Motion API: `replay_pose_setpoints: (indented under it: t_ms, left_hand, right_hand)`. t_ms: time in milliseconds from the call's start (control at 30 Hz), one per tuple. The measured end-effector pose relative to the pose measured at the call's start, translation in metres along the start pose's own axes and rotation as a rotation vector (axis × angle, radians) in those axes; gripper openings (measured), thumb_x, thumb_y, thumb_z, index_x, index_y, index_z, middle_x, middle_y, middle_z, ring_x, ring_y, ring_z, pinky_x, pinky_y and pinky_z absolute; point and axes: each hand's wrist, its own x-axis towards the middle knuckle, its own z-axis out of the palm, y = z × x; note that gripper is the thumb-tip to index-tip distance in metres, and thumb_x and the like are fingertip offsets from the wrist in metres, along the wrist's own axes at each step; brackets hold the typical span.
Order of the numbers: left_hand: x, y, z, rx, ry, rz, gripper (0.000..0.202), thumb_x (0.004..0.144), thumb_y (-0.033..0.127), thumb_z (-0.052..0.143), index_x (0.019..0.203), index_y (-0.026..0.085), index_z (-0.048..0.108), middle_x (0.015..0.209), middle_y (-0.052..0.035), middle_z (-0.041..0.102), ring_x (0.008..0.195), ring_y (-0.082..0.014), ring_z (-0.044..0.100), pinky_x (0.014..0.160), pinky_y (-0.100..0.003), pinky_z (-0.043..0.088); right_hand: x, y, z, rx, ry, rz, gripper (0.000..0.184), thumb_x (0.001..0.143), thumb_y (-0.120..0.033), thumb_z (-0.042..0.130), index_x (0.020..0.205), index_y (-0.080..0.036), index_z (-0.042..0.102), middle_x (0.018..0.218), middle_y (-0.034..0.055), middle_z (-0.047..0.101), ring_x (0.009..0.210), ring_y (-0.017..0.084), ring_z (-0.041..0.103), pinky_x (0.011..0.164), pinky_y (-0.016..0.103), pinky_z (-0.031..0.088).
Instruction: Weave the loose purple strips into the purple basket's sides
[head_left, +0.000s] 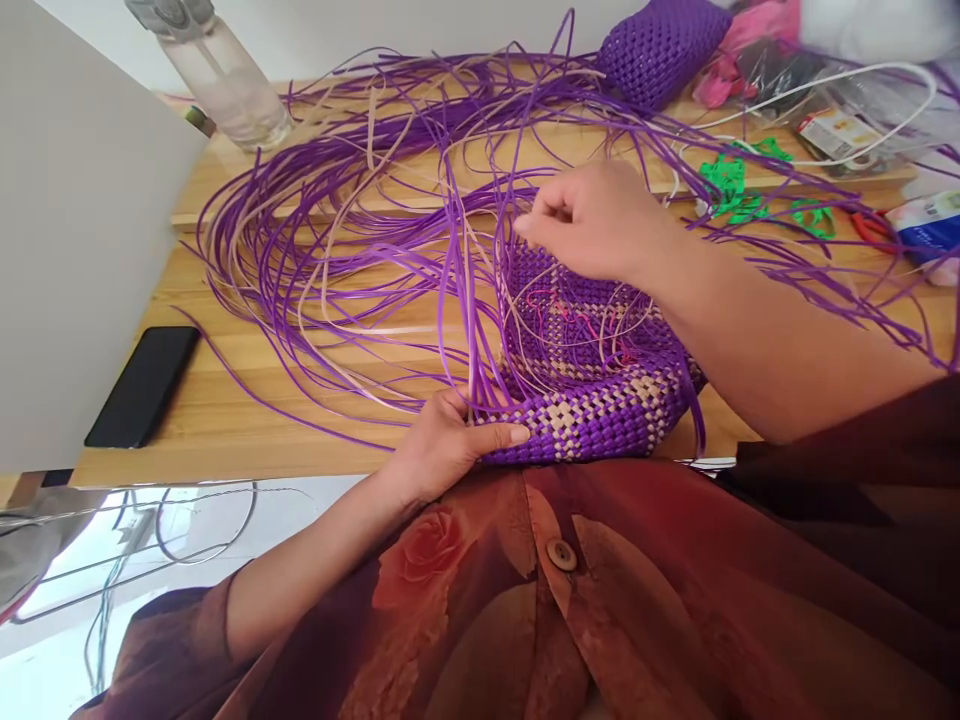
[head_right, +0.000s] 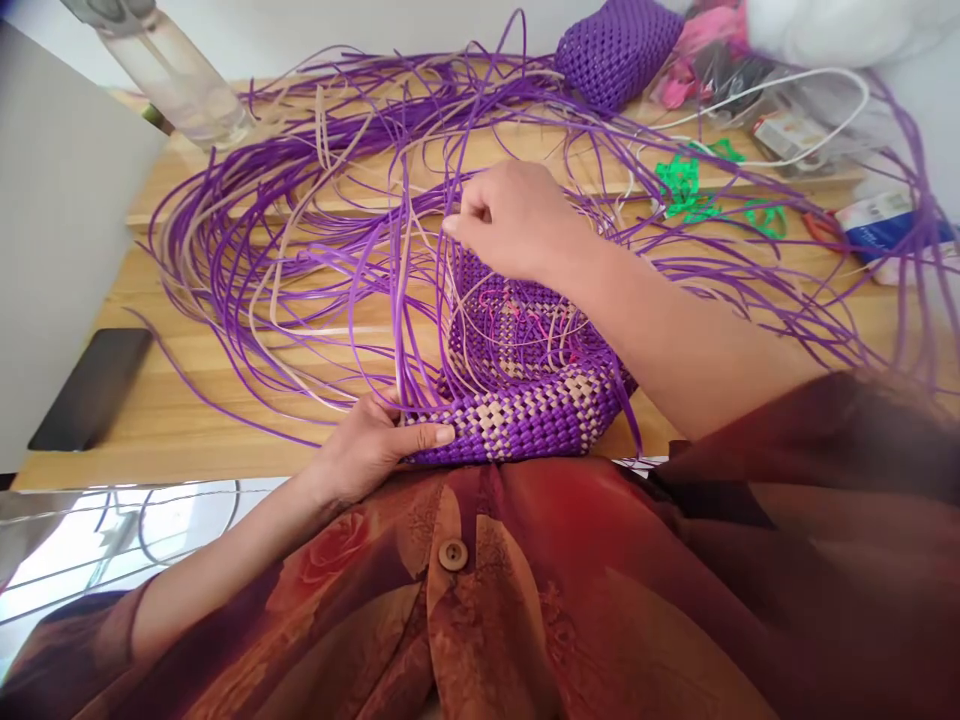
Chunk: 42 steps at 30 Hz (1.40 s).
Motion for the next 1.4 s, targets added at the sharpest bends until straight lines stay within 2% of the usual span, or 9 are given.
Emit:
replay_pose_setpoints:
  t_ms: [267, 400, 600, 867, 1000, 1100, 1233, 1333, 1400]
  left_hand:
    - [0.005, 0.001, 0.002, -0.156, 0.128, 0.034, 0.031, 0.065, 0.019, 0.085, 0.094, 0.017, 0.075, 0.087, -0.0025, 0.075, 0.075, -0.0165, 0.067, 0.077, -0.031, 0.054]
    - [0.006, -0.001, 0.001, -0.178, 0.115, 0.066, 0.028, 0.065, 0.020, 0.085, 0.092, 0.016, 0.075, 0.082, -0.0025, 0.075, 0.068, -0.0151, 0.066, 0.071, -0.028, 0.053]
    - [0.006, -0.003, 0.000, -0.255, 0.116, 0.024, 0.027, 0.061, 0.021, 0.087, 0.083, 0.014, 0.073, 0.075, -0.0016, 0.073, 0.066, -0.0141, 0.065, 0.070, -0.028, 0.052]
    - [0.005, -0.010, -0.003, -0.154, 0.161, 0.085, 0.033, 0.064, 0.026, 0.087, 0.093, 0.018, 0.074, 0.088, -0.0018, 0.074, 0.081, -0.0172, 0.067, 0.081, -0.031, 0.052]
    - [0.003, -0.007, -0.005, -0.095, 0.119, 0.087, 0.029, 0.065, 0.023, 0.086, 0.090, 0.016, 0.075, 0.089, -0.0019, 0.074, 0.080, -0.0160, 0.065, 0.080, -0.030, 0.051]
    - [0.002, -0.003, -0.005, -0.117, 0.104, 0.060, 0.027, 0.065, 0.021, 0.086, 0.089, 0.016, 0.074, 0.087, -0.0012, 0.074, 0.077, -0.0144, 0.064, 0.077, -0.028, 0.050]
    - [0.002, -0.002, -0.005, -0.124, 0.057, 0.044, 0.028, 0.067, 0.022, 0.085, 0.092, 0.015, 0.075, 0.089, -0.0024, 0.074, 0.079, -0.0150, 0.064, 0.076, -0.027, 0.050]
    - [0.002, -0.003, -0.007, -0.109, 0.059, 0.019, 0.029, 0.065, 0.024, 0.087, 0.089, 0.014, 0.073, 0.087, -0.0030, 0.073, 0.076, -0.0150, 0.064, 0.074, -0.027, 0.049]
    - [0.003, -0.004, -0.010, -0.106, 0.050, -0.005, 0.030, 0.065, 0.025, 0.087, 0.089, 0.014, 0.073, 0.085, -0.0030, 0.072, 0.073, -0.0144, 0.063, 0.073, -0.027, 0.048]
  right_hand:
    - [-0.070, -0.033, -0.012, 0.296, -0.298, -0.298, 0.024, 0.091, -0.031, 0.058, 0.076, -0.017, 0.071, 0.061, -0.0043, 0.059, 0.054, 0.007, 0.046, 0.056, 0.025, 0.030]
    - [-0.085, -0.045, -0.005, 0.353, -0.438, -0.480, 0.022, 0.094, -0.023, 0.055, 0.084, -0.017, 0.074, 0.079, 0.0000, 0.069, 0.072, 0.011, 0.059, 0.069, 0.024, 0.039]
    - [-0.098, -0.047, 0.016, 0.191, -0.254, -0.505, 0.023, 0.095, -0.019, 0.052, 0.091, -0.016, 0.075, 0.080, 0.0030, 0.069, 0.079, 0.016, 0.060, 0.076, 0.028, 0.041]
    - [-0.100, -0.046, 0.023, 0.105, -0.229, -0.360, 0.026, 0.097, -0.021, 0.046, 0.098, -0.014, 0.071, 0.087, 0.0065, 0.070, 0.085, 0.019, 0.063, 0.082, 0.032, 0.044]
    - [-0.096, -0.041, 0.033, 0.033, -0.076, -0.522, 0.024, 0.097, -0.019, 0.046, 0.103, -0.014, 0.069, 0.094, 0.0088, 0.070, 0.089, 0.020, 0.063, 0.082, 0.034, 0.048]
    - [-0.090, -0.031, 0.033, 0.016, 0.054, -0.716, 0.027, 0.097, -0.021, 0.048, 0.117, -0.020, 0.066, 0.117, 0.0082, 0.069, 0.106, 0.020, 0.062, 0.093, 0.035, 0.049]
    - [-0.081, -0.021, 0.017, -0.044, -0.014, -0.797, 0.032, 0.098, -0.025, 0.047, 0.122, -0.036, 0.064, 0.132, -0.0006, 0.064, 0.124, 0.019, 0.055, 0.101, 0.038, 0.046]
    - [-0.076, -0.021, 0.006, -0.123, -0.064, -0.860, 0.029, 0.099, -0.024, 0.043, 0.111, -0.031, 0.069, 0.130, 0.0015, 0.066, 0.131, 0.021, 0.051, 0.102, 0.038, 0.043]
    - [-0.075, -0.024, 0.002, -0.181, -0.128, -0.831, 0.030, 0.100, -0.023, 0.040, 0.103, -0.025, 0.070, 0.116, 0.0052, 0.071, 0.116, 0.023, 0.061, 0.092, 0.038, 0.045]
